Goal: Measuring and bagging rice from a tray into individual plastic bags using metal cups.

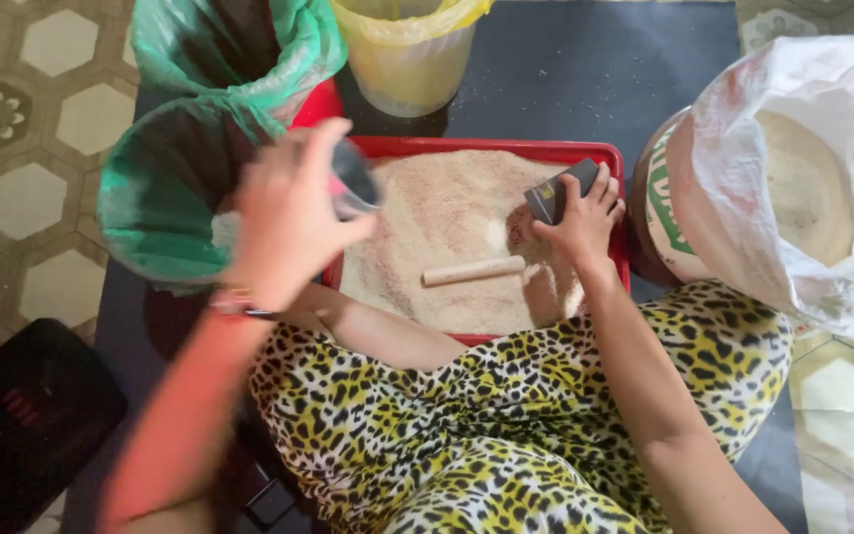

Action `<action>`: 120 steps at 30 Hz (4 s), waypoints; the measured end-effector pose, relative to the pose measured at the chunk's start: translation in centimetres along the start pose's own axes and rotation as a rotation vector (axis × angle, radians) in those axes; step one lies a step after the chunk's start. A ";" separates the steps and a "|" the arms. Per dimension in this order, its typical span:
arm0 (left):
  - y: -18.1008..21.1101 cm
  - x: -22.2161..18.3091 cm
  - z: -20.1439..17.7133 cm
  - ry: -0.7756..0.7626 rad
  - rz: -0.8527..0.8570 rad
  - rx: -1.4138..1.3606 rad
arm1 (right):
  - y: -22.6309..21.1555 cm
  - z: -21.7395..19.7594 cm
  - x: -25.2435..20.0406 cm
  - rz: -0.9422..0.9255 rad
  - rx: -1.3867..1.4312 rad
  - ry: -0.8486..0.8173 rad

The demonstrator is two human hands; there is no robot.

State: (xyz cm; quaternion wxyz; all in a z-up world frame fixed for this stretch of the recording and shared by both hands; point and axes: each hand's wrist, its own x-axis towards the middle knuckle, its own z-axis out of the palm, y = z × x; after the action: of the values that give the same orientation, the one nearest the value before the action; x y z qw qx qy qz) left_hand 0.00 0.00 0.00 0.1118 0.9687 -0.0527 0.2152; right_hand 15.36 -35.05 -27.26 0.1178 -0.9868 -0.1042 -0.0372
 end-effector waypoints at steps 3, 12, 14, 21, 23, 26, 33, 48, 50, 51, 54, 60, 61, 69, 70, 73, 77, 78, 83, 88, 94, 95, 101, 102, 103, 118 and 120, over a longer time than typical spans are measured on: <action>3.6 -0.6 8.5 0.070 -0.126 -0.247 | -0.6 -0.7 -0.5 0.092 0.023 -0.064; 8.7 -1.0 29.9 -0.369 -0.582 -0.201 | -4.5 -2.1 -3.8 -0.040 0.270 0.266; 8.8 -0.8 32.4 -0.329 -0.585 -0.172 | -6.2 -1.2 -6.6 -0.034 0.525 0.243; 8.8 -1.7 32.1 -0.060 -0.969 -0.683 | -12.9 -1.2 -14.2 0.058 1.263 0.009; 6.4 -2.1 35.6 0.110 -1.189 -0.817 | -13.1 -2.1 -14.4 -0.068 1.180 0.036; 4.7 -2.6 38.1 0.316 -1.505 -1.038 | -12.9 -2.9 -14.0 -0.269 1.028 0.050; 1.1 -7.1 39.4 -0.040 -1.373 -0.926 | -14.1 -2.8 -13.7 -0.562 0.806 0.067; 4.5 -6.1 26.7 -0.277 -1.402 -0.942 | -14.1 -1.6 -14.7 -0.784 0.613 0.110; 3.4 -6.9 29.2 -0.224 -1.420 -1.027 | -15.0 -3.2 -14.5 -0.753 0.535 0.155; 2.8 -7.1 30.4 -0.173 -1.429 -1.113 | -15.5 -4.0 -14.2 -0.718 0.456 0.204; 1.8 -7.6 33.2 -0.055 -1.439 -1.209 | -15.4 -3.7 -14.2 -0.724 0.461 0.214; 4.1 -6.5 30.3 0.183 -1.500 -1.439 | -15.0 -2.2 -14.2 -0.735 0.382 0.284; 4.0 -6.4 30.4 0.184 -1.497 -1.441 | -15.1 -2.6 -14.2 -0.736 0.381 0.287; 2.9 -7.8 33.8 0.191 -1.479 -1.477 | -15.2 -2.3 -14.3 -0.739 0.385 0.246; 2.9 -7.8 34.1 0.190 -1.477 -1.475 | -15.2 -2.1 -14.4 -0.737 0.387 0.248; 2.9 -7.5 34.2 0.228 -1.492 -1.479 | -15.3 -2.4 -14.4 -0.729 0.382 0.269; 2.3 -7.9 35.8 0.250 -1.499 -1.508 | -15.5 -3.1 -14.4 -0.739 0.400 0.279; 1.8 -8.4 37.0 0.244 -1.486 -1.514 | -15.4 -2.9 -14.4 -0.752 0.407 0.268; 2.2 -8.2 36.1 0.262 -1.493 -1.518 | -15.2 -2.5 -14.2 -0.732 0.422 0.267; 2.7 -7.6 34.2 0.224 -1.487 -1.542 | -15.4 -2.7 -14.3 -0.755 0.429 0.259; 2.3 -7.9 35.3 0.213 -1.479 -1.561 | -15.0 -1.8 -14.3 -0.739 0.410 0.241; 2.2 -8.0 35.3 0.213 -1.490 -1.571 | -15.2 -2.3 -14.3 -0.742 0.409 0.241; 2.0 -8.3 36.1 0.189 -1.494 -1.594 | -15.1 -2.4 -14.3 -0.742 0.423 0.199; 1.9 -8.5 36.5 0.185 -1.494 -1.602 | -15.0 -2.1 -14.4 -0.744 0.426 0.195; 2.0 -8.4 36.3 0.183 -1.493 -1.602 | -15.1 -2.4 -14.4 -0.742 0.426 0.195; 1.5 -8.6 38.1 0.182 -1.506 -1.620 | -15.3 -2.9 -14.3 -0.770 0.447 0.197; 1.7 -8.4 37.1 0.169 -1.494 -1.633 | -15.5 -3.2 -14.2 -0.772 0.450 0.180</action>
State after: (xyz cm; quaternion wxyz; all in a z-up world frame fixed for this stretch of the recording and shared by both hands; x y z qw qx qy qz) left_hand 7.24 -10.09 -35.99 0.8212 0.3744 0.4264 0.0595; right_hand -1.97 -23.91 -22.08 0.3153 -0.8186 -0.4591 -0.1405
